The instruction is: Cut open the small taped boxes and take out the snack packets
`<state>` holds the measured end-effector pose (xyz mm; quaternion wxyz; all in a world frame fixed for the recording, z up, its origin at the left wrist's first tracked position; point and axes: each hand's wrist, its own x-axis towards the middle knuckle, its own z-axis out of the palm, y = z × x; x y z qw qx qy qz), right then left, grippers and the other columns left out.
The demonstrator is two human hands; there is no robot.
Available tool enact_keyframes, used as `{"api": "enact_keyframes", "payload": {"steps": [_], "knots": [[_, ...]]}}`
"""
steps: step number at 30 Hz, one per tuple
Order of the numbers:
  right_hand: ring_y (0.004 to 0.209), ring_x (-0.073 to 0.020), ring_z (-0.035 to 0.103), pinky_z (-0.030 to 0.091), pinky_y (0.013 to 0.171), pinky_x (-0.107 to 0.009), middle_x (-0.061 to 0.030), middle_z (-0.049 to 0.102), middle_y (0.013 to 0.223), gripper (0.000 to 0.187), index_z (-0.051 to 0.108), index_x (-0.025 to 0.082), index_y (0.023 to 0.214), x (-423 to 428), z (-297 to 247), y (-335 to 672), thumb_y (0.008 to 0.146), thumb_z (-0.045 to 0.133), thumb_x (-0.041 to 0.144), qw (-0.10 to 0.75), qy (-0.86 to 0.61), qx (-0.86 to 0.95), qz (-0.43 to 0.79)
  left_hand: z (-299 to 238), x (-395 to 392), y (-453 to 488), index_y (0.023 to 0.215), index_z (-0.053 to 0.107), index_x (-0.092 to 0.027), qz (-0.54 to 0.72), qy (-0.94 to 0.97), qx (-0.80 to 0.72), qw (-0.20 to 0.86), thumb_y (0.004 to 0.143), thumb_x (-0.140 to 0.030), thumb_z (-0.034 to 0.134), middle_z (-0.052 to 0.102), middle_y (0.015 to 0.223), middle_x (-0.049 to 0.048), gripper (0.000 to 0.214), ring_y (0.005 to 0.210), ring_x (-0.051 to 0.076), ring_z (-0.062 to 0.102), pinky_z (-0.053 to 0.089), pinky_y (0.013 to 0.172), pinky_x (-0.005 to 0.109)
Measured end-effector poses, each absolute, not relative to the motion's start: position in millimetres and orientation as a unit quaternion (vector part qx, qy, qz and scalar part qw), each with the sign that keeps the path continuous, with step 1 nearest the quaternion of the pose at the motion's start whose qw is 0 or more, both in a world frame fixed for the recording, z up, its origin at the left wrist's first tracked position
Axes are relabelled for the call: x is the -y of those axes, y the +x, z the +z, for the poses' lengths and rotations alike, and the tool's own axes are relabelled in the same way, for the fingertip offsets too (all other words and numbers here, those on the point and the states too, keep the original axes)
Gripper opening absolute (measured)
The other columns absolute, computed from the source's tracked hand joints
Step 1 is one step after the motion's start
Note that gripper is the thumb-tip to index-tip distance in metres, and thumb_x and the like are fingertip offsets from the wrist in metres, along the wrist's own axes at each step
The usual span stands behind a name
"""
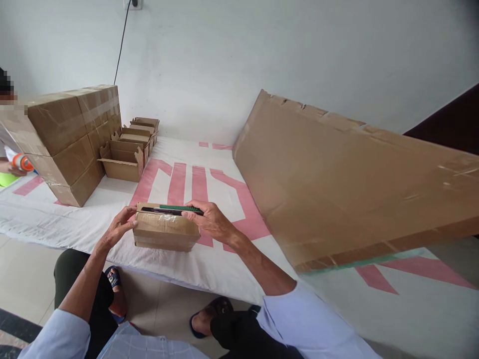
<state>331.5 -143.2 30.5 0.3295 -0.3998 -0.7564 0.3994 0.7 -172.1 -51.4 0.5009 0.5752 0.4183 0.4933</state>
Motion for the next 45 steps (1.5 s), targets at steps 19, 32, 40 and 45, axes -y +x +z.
{"api": "enact_keyframes", "payload": {"steps": [19,32,40,45], "knots": [[0.07,-0.0157,0.052,0.037,0.067,-0.03,0.0008,0.065,0.077,0.027,0.072,0.023,0.09,136.1,52.0,314.3,0.095,0.059,0.046,0.259,-0.412,0.816,0.311,-52.1,168.2,-0.9,0.116,0.073,-0.022,0.484,0.59,-0.419,0.492,0.092,-0.056,0.083,0.076,0.139,0.012,0.043,0.135,0.036,0.066,0.048,0.11,0.042],[0.071,-0.0146,0.053,0.034,0.068,-0.03,0.0012,0.065,0.078,0.02,0.069,0.022,0.086,132.1,66.1,302.1,0.1,0.06,0.033,0.182,-0.421,0.863,0.21,-45.4,170.0,1.8,0.117,0.074,-0.022,0.474,0.594,-0.437,0.482,0.09,-0.057,0.083,0.077,0.138,0.0119,0.046,0.135,0.036,0.067,0.05,0.111,0.043],[0.075,-0.0153,0.053,0.032,0.069,-0.03,0.0018,0.067,0.08,0.011,0.072,0.022,0.095,131.4,93.6,291.9,0.099,0.066,0.03,0.142,-0.449,0.866,0.168,-41.3,163.8,4.0,0.113,0.073,-0.022,0.481,0.591,-0.428,0.486,0.088,-0.057,0.085,0.077,0.137,0.0131,0.045,0.136,0.037,0.067,0.053,0.105,0.041],[0.08,-0.0152,0.053,0.032,0.07,-0.031,-0.0018,0.067,0.096,0.016,0.075,0.02,0.092,128.0,103.7,297.2,0.1,0.067,0.032,0.128,-0.436,0.881,0.127,-34.2,165.5,5.8,0.118,0.074,-0.022,0.471,0.599,-0.438,0.478,0.088,-0.057,0.084,0.078,0.136,0.0136,0.047,0.132,0.037,0.07,0.054,0.106,0.043]]}}
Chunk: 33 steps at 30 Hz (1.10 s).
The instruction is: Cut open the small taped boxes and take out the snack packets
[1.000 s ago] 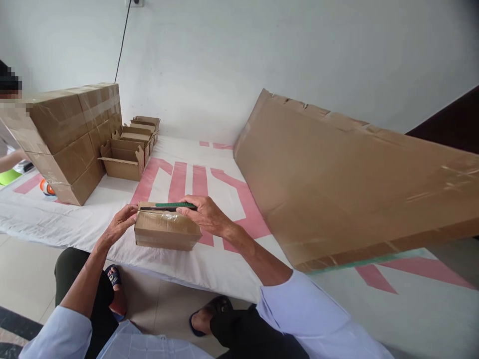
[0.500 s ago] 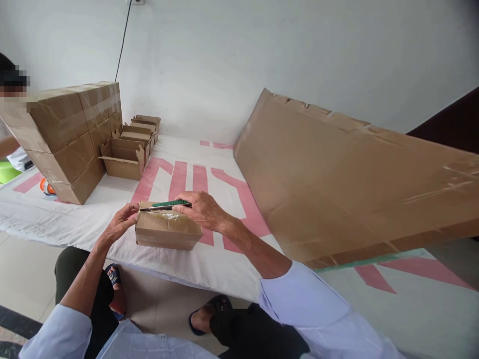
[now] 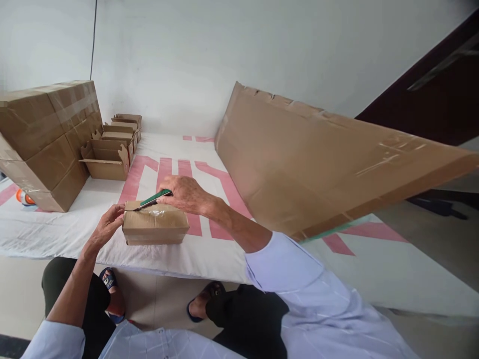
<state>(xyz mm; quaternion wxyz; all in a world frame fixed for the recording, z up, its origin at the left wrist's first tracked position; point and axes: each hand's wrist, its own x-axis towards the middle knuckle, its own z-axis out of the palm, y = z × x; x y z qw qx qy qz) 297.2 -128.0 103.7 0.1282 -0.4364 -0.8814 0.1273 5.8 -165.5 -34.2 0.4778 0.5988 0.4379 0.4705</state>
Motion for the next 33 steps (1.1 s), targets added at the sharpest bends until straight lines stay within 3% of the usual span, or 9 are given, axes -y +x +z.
{"api": "enact_keyframes", "payload": {"steps": [12,25,33], "knots": [[0.083,-0.0155,0.053,0.03,0.069,-0.031,-0.0033,0.065,0.103,0.015,0.076,0.021,0.091,131.6,117.1,335.8,0.098,0.069,0.032,0.094,-0.474,0.869,0.109,-38.6,160.5,2.4,0.123,0.074,-0.022,0.47,0.607,-0.448,0.459,0.083,-0.059,0.085,0.079,0.135,0.0144,0.055,0.131,0.038,0.07,0.056,0.105,0.043],[0.078,-0.0159,0.049,0.026,0.067,-0.033,-0.0034,0.061,0.095,0.016,0.074,0.02,0.084,126.8,110.2,349.0,0.097,0.07,0.029,0.092,-0.471,0.873,0.084,-33.9,163.8,6.5,0.134,0.075,-0.021,0.457,0.621,-0.462,0.438,0.089,-0.044,0.072,0.079,0.137,0.0125,0.051,0.125,0.036,0.071,0.058,0.101,0.041],[0.08,-0.0171,0.05,0.029,0.07,-0.033,-0.0032,0.061,0.091,0.017,0.076,0.022,0.086,123.7,106.3,379.2,0.098,0.067,0.03,0.11,-0.481,0.866,0.087,-35.3,160.2,-1.0,0.147,0.072,-0.022,0.441,0.629,-0.473,0.432,0.087,-0.047,0.075,0.074,0.147,0.0136,0.065,0.141,0.041,0.063,0.055,0.112,0.046]]}}
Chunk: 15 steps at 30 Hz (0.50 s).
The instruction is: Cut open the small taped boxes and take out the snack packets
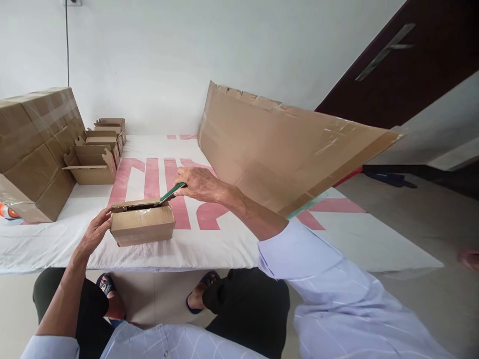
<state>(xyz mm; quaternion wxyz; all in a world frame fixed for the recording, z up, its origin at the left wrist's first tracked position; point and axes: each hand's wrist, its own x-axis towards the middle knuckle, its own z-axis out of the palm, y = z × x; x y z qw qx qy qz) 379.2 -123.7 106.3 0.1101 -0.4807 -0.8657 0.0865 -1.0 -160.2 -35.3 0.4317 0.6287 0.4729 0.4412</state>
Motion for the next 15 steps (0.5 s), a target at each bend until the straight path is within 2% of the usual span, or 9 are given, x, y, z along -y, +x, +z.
{"api": "enact_keyframes", "payload": {"steps": [6,10,13,15], "knots": [[0.083,-0.0173,0.055,0.035,0.072,-0.032,-0.0026,0.064,0.094,0.014,0.078,0.023,0.087,126.8,100.3,412.4,0.094,0.069,0.031,0.165,-0.492,0.849,0.095,-38.1,155.8,-3.6,0.151,0.07,-0.024,0.435,0.625,-0.482,0.433,0.086,-0.047,0.075,0.07,0.153,0.0123,0.069,0.145,0.043,0.061,0.055,0.114,0.048],[0.076,-0.0168,0.054,0.036,0.07,-0.032,-0.0016,0.068,0.085,0.018,0.077,0.023,0.083,133.7,92.9,444.5,0.092,0.068,0.036,0.215,-0.524,0.817,0.112,-36.0,154.9,-3.5,0.148,0.072,-0.024,0.434,0.621,-0.487,0.435,0.084,-0.049,0.078,0.068,0.156,0.0125,0.069,0.145,0.042,0.061,0.056,0.112,0.046],[0.07,-0.0175,0.055,0.041,0.068,-0.032,-0.001,0.069,0.078,0.029,0.08,0.022,0.094,141.2,59.2,472.1,0.094,0.064,0.046,0.281,-0.583,0.749,0.142,-36.2,153.7,-4.6,0.148,0.071,-0.024,0.431,0.629,-0.487,0.426,0.086,-0.053,0.077,0.067,0.157,0.0136,0.069,0.144,0.043,0.061,0.057,0.111,0.046],[0.076,-0.0208,0.061,0.048,0.073,-0.033,-0.0039,0.074,0.086,0.038,0.081,0.021,0.109,149.9,17.9,481.9,0.095,0.06,0.049,0.341,-0.619,0.694,0.14,-38.5,152.0,-5.8,0.15,0.07,-0.023,0.431,0.632,-0.487,0.422,0.086,-0.056,0.077,0.068,0.156,0.0148,0.072,0.142,0.043,0.063,0.058,0.11,0.047]]}}
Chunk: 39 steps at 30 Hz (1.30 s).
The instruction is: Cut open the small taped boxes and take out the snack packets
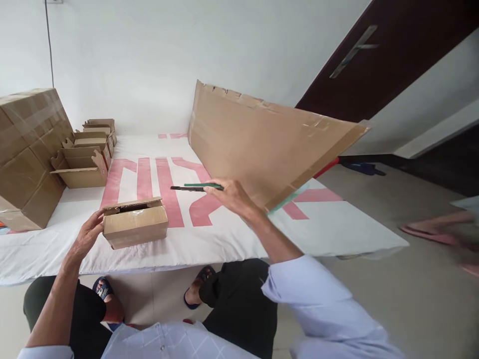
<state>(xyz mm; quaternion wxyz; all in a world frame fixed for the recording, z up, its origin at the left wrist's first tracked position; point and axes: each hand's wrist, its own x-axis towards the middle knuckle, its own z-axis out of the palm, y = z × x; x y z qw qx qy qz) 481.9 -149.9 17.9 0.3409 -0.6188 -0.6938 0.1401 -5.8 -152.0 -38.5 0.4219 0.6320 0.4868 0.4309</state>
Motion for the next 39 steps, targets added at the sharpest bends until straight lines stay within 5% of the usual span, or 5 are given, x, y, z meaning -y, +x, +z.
{"api": "enact_keyframes", "payload": {"steps": [11,20,30,34,39], "knots": [[0.112,-0.0362,0.06,0.054,0.106,-0.056,-0.0181,0.064,0.116,0.053,0.074,0.023,0.141,207.9,-162.2,426.2,0.094,0.05,0.024,0.375,-0.699,0.604,0.082,-38.1,147.0,-8.1,0.15,0.07,-0.024,0.436,0.64,-0.474,0.419,0.085,-0.065,0.08,0.071,0.152,0.0158,0.077,0.138,0.043,0.066,0.06,0.108,0.047],[0.123,-0.0378,0.057,0.047,0.114,-0.06,-0.018,0.067,0.126,0.039,0.078,0.025,0.126,202.8,-142.1,414.0,0.093,0.06,0.034,0.437,-0.649,0.604,0.152,-40.4,148.9,-9.1,0.151,0.069,-0.024,0.429,0.62,-0.494,0.434,0.082,-0.062,0.082,0.061,0.164,0.0157,0.079,0.149,0.045,0.057,0.053,0.117,0.051],[0.119,-0.0229,0.07,0.056,0.105,-0.039,-0.011,0.073,0.135,0.029,0.081,0.022,0.111,126.9,-75.3,364.5,0.089,0.065,0.033,0.448,-0.492,0.641,0.384,-30.4,149.9,-11.0,0.149,0.071,-0.025,0.418,0.616,-0.466,0.477,0.078,-0.064,0.089,0.061,0.163,0.016,0.082,0.152,0.046,0.053,0.054,0.116,0.05],[0.132,-0.0273,0.067,0.058,0.105,-0.04,-0.0141,0.067,0.15,0.065,0.071,0.024,0.143,117.4,-56.3,365.5,0.082,0.082,0.043,0.391,-0.453,0.656,0.461,-25.5,146.5,-18.2,0.161,0.06,-0.028,0.369,0.65,-0.439,0.499,0.071,-0.066,0.094,0.054,0.169,0.0193,0.104,0.154,0.047,0.05,0.056,0.114,0.053],[0.153,-0.0356,0.048,0.048,0.122,-0.051,-0.0189,0.031,0.18,0.149,0.017,0.032,0.178,121.5,-44.5,375.8,0.059,0.102,0.062,0.284,-0.389,0.692,0.537,-18.6,138.1,-25.2,0.178,0.022,-0.038,0.244,0.728,-0.44,0.465,0.062,-0.07,0.098,0.04,0.178,0.0178,0.142,0.161,0.048,0.038,0.049,0.12,0.061]]}}
